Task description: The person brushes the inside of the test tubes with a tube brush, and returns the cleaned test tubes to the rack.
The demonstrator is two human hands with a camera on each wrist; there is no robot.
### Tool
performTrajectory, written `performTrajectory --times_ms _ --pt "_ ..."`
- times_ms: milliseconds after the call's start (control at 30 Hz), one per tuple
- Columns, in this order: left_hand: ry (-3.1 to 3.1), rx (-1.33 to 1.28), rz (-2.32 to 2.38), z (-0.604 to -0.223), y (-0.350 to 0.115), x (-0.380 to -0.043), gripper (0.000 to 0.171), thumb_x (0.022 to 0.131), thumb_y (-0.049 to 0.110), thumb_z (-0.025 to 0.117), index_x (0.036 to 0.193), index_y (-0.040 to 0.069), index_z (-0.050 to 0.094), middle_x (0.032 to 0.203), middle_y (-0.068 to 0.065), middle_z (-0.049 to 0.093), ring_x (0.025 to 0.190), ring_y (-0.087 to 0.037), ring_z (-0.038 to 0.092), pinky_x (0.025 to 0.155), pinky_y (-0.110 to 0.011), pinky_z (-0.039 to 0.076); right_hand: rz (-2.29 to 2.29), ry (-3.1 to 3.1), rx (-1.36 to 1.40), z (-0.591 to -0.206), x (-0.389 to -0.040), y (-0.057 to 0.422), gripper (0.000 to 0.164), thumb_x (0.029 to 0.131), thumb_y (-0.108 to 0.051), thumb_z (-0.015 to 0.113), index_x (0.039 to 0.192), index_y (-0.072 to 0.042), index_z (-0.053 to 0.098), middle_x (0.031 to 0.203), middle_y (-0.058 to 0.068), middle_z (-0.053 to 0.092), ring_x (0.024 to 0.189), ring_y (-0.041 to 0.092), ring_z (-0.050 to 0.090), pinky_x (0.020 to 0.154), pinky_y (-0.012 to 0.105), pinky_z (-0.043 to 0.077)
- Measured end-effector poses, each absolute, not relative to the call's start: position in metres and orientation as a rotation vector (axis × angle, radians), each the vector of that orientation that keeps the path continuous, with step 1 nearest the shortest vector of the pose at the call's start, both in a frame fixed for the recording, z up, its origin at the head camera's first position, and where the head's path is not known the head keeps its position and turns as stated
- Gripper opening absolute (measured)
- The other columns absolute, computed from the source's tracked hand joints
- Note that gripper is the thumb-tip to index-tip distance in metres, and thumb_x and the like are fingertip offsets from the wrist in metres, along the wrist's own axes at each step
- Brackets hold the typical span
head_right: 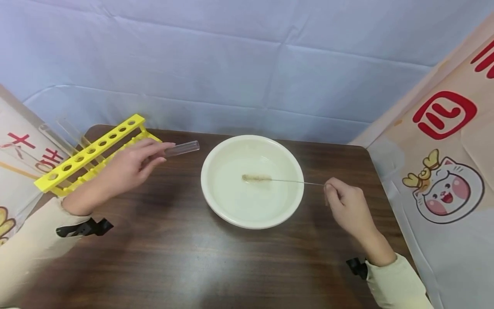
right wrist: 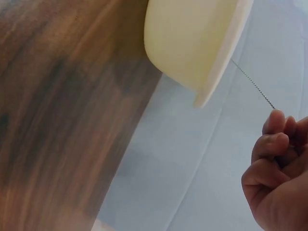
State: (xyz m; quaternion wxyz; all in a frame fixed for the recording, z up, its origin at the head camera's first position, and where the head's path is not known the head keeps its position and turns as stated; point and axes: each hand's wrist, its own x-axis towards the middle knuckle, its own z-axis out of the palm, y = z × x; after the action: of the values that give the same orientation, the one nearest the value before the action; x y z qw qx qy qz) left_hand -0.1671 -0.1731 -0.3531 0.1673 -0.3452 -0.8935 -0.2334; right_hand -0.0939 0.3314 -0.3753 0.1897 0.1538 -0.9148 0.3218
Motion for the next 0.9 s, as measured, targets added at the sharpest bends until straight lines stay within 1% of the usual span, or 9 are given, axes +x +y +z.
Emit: performTrajectory --times_ms 100,300,433,567,667,800,900 --pt "-2.592 -0.979 -0.612 -0.357 -0.17 -0.168 0.036 0.098 0.013 0.068 0.134 0.01 0.065 0.101 -0.006 0.064 0.065 -0.014 0.051 0.057 -0.032 0.044 0.929 -2.548 0.422 -0.371 -0.094 0.332 0.037 0.102 0.001 0.048 0.072 -0.018 0.058 0.06 -0.006 0.052 0.044 0.003 0.035 0.045 0.022 0.029" --pt "-2.642 -0.98 -0.56 -0.362 -0.163 -0.17 0.035 0.099 0.018 0.068 0.134 0.012 0.066 0.106 -0.006 0.066 0.073 -0.018 0.059 0.057 -0.034 0.047 0.965 -2.519 0.404 -0.361 -0.094 0.333 0.039 0.104 -0.001 0.045 0.071 -0.017 0.058 0.059 -0.003 0.052 0.042 0.004 0.033 0.042 0.024 0.029" --pt "-2.666 -0.981 -0.536 -0.364 -0.16 -0.17 0.036 0.099 0.017 0.068 0.134 0.012 0.066 0.104 -0.005 0.066 0.072 -0.017 0.058 0.058 -0.034 0.048 0.973 -2.507 0.415 -0.355 -0.097 0.333 0.038 0.104 -0.002 0.045 0.071 -0.016 0.058 0.06 0.0 0.053 0.042 0.004 0.033 0.042 0.024 0.029" --pt "-2.668 -0.993 -0.504 -0.366 -0.156 -0.17 0.035 0.099 0.017 0.069 0.134 0.013 0.066 0.102 -0.004 0.065 0.067 -0.015 0.055 0.054 -0.031 0.045 1.022 -2.483 0.403 -0.35 -0.1 0.333 0.038 0.104 0.0 0.045 0.071 -0.013 0.059 0.059 -0.002 0.053 0.045 0.005 0.038 0.044 0.023 0.031" --pt "-2.669 -1.002 -0.495 -0.367 -0.151 -0.17 0.035 0.099 0.017 0.069 0.134 0.014 0.067 0.101 -0.004 0.065 0.062 -0.013 0.051 0.05 -0.029 0.041 1.076 -2.456 0.384 -0.348 -0.101 0.333 0.037 0.103 0.002 0.044 0.07 -0.009 0.059 0.059 -0.002 0.054 0.048 0.005 0.043 0.046 0.022 0.034" --pt "-2.672 -1.027 -0.506 -0.367 -0.146 -0.17 0.035 0.099 0.018 0.068 0.134 0.015 0.066 0.102 -0.003 0.065 0.063 -0.013 0.051 0.051 -0.029 0.041 1.178 -2.44 0.35 -0.346 -0.104 0.333 0.035 0.103 0.003 0.042 0.072 -0.002 0.057 0.059 0.002 0.054 0.051 0.007 0.047 0.049 0.023 0.036" --pt "-2.66 -1.048 -0.521 -0.368 -0.142 -0.172 0.035 0.099 0.017 0.067 0.135 0.014 0.066 0.103 -0.003 0.065 0.064 -0.013 0.053 0.051 -0.029 0.042 1.27 -2.431 0.325 -0.343 -0.105 0.333 0.035 0.104 0.004 0.04 0.073 0.002 0.055 0.058 0.004 0.053 0.052 0.011 0.049 0.049 0.025 0.037"
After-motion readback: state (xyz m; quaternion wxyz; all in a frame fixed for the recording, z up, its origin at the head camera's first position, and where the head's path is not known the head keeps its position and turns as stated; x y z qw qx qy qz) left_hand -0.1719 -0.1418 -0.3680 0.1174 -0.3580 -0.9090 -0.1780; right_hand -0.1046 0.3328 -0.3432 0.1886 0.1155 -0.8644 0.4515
